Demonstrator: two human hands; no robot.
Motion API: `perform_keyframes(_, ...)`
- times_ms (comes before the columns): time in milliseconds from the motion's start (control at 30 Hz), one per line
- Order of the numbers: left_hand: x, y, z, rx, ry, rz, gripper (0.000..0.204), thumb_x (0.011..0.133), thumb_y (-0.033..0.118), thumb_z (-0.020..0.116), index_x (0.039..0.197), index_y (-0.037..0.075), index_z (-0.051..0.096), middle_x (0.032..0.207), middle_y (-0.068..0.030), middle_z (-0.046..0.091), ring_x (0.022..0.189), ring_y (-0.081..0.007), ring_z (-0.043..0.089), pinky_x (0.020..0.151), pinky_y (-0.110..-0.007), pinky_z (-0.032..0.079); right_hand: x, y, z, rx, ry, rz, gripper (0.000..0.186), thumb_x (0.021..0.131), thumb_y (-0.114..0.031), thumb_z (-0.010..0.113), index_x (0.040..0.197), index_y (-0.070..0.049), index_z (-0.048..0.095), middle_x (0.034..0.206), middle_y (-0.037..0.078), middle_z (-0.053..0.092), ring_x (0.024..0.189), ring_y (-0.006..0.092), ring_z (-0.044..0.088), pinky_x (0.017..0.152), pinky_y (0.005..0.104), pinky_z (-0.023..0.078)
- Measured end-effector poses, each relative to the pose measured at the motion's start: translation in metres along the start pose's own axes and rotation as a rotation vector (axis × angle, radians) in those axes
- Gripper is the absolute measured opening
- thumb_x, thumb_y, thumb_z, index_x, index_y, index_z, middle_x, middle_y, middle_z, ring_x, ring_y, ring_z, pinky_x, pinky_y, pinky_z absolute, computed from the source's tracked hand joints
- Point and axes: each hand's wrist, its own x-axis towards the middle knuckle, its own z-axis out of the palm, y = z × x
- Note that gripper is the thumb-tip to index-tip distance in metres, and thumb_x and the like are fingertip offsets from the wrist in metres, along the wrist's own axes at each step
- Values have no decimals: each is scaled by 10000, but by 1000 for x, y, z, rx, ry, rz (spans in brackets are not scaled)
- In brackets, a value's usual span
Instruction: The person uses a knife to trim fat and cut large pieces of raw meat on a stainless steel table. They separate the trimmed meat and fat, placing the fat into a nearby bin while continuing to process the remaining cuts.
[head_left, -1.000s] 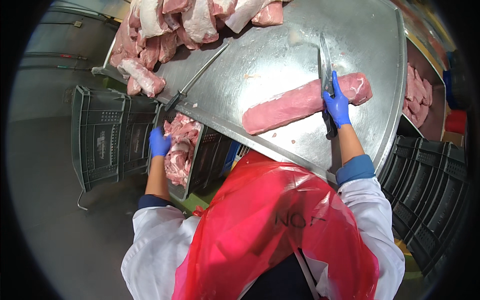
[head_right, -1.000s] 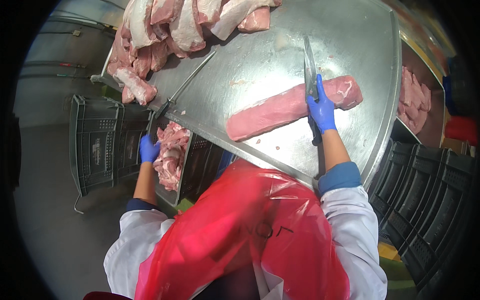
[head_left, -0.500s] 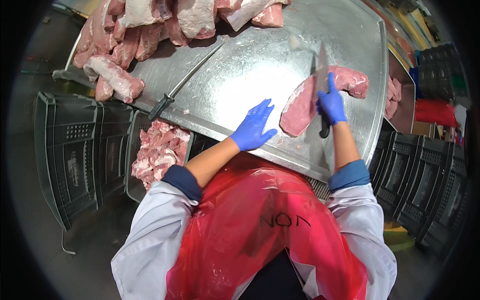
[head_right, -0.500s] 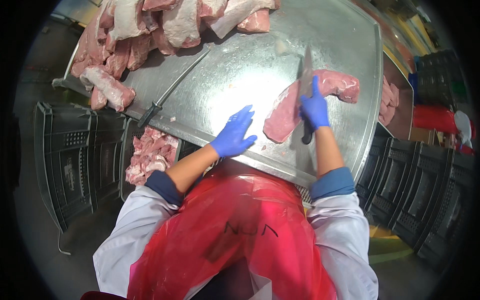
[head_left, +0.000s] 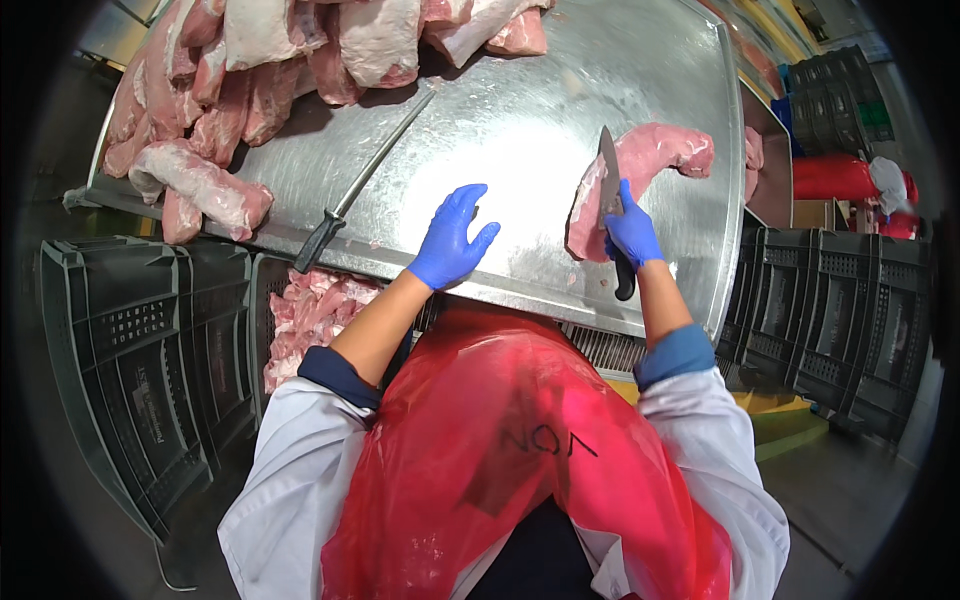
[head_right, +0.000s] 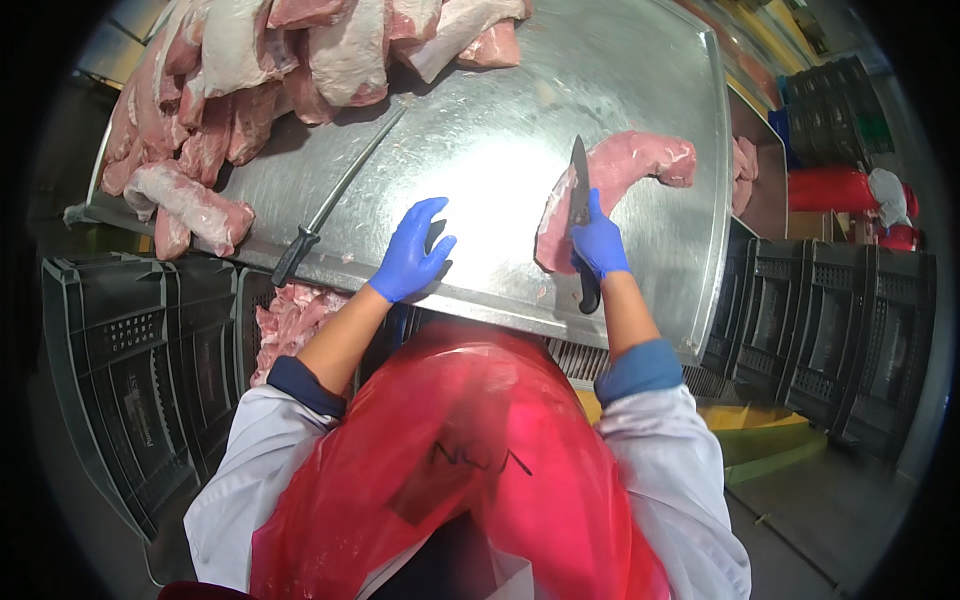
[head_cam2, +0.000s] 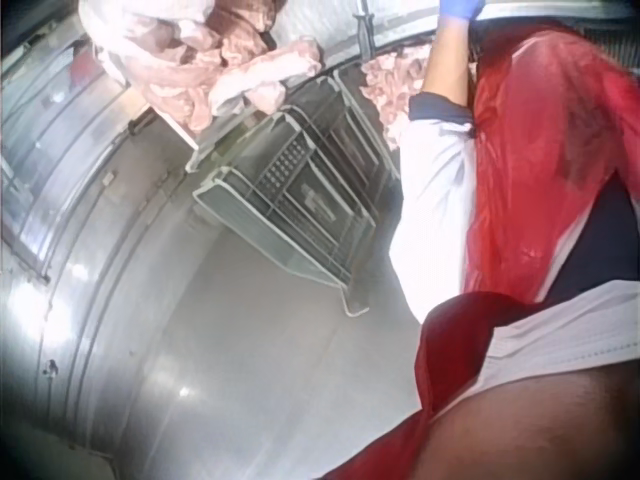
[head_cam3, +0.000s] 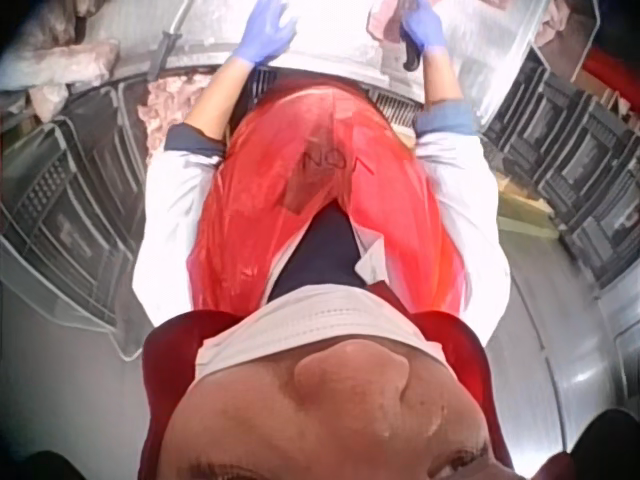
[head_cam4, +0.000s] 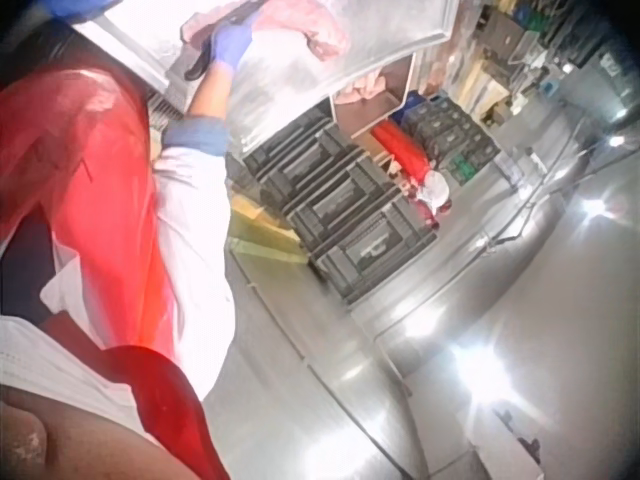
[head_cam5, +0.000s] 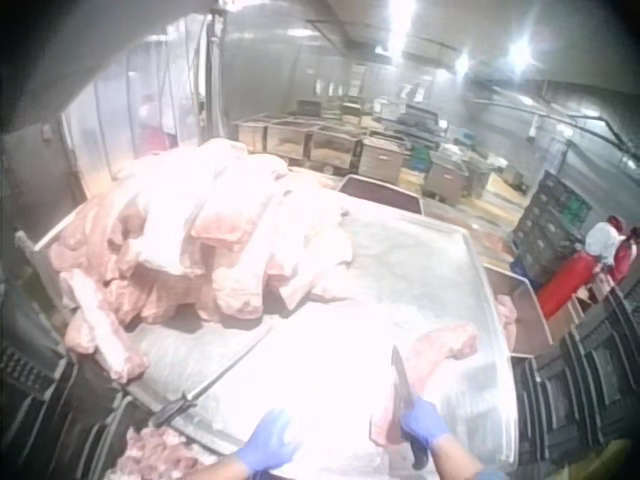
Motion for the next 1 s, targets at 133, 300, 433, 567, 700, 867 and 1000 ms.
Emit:
perform_keyframes(133, 24, -3, -4, -49, 30, -73, 434, 907, 192, 691, 1266, 0, 541, 1166, -170, 591, 1055, -289, 603, 806, -363, 532, -71, 16, 10, -43, -67, 24, 789, 943, -75, 517, 1619, -236, 144, 744, 176, 629, 523, 227, 606, 510, 382, 524)
perform_keyframes(300, 74, -16, 65, -216, 109, -217, 282, 878, 206, 723, 1044, 7, 611, 967, -144, 639, 838, -275, 650, 729, -387, 543, -197, 31, -18, 105, -181, 171, 843, 899, 2, 511, 1621, -269, 172, 699, 88, 632, 498, 137, 559, 476, 309, 514)
perform_keyframes(433, 112, 42, 136, -88, -232, -349, 378, 868, 314, 712, 1052, -10, 649, 1036, -231, 682, 944, -367, 681, 830, -436, 541, -168, 44, -51, 308, 61, 24, 857, 911, 40, 511, 1623, -277, 155, 643, 31, 557, 472, 97, 494, 425, 286, 460)
perform_keyframes(567, 147, 26, 175, 11, -411, -575, 406, 885, 310, 631, 1047, -58, 685, 1066, -291, 689, 1023, -420, 679, 907, -450, 523, -107, 39, -41, 309, 227, 31, 863, 918, 14, 523, 1625, -297, 138, 644, 14, 523, 470, 105, 468, 429, 283, 436)
perform_keyframes(700, 160, -38, 197, 141, -506, -403, 350, 821, 298, 618, 886, -22, 743, 977, -273, 705, 894, -395, 701, 829, -431, 548, -25, 33, -12, -22, 220, -105, 838, 909, -144, 542, 1620, -252, 111, 743, 238, 657, 646, 334, 694, 638, 435, 550)
perform_keyframes(867, 157, -34, 193, 237, -566, -168, 319, 790, 286, 608, 795, -2, 743, 922, -249, 707, 835, -374, 694, 777, -411, 546, 37, 8, 11, -126, 97, -122, 793, 899, -171, 531, 1605, -174, 170, 954, 322, 682, 862, 454, 690, 778, 498, 534)
perform_keyframes(1000, 154, -32, 174, -121, -437, -437, 229, 826, 196, 639, 805, -18, 717, 831, -190, 715, 747, -295, 693, 715, -378, 551, -42, 35, 19, -241, -92, -124, 782, 893, -144, 510, 1602, -179, 183, 990, 345, 660, 896, 479, 671, 793, 511, 530)
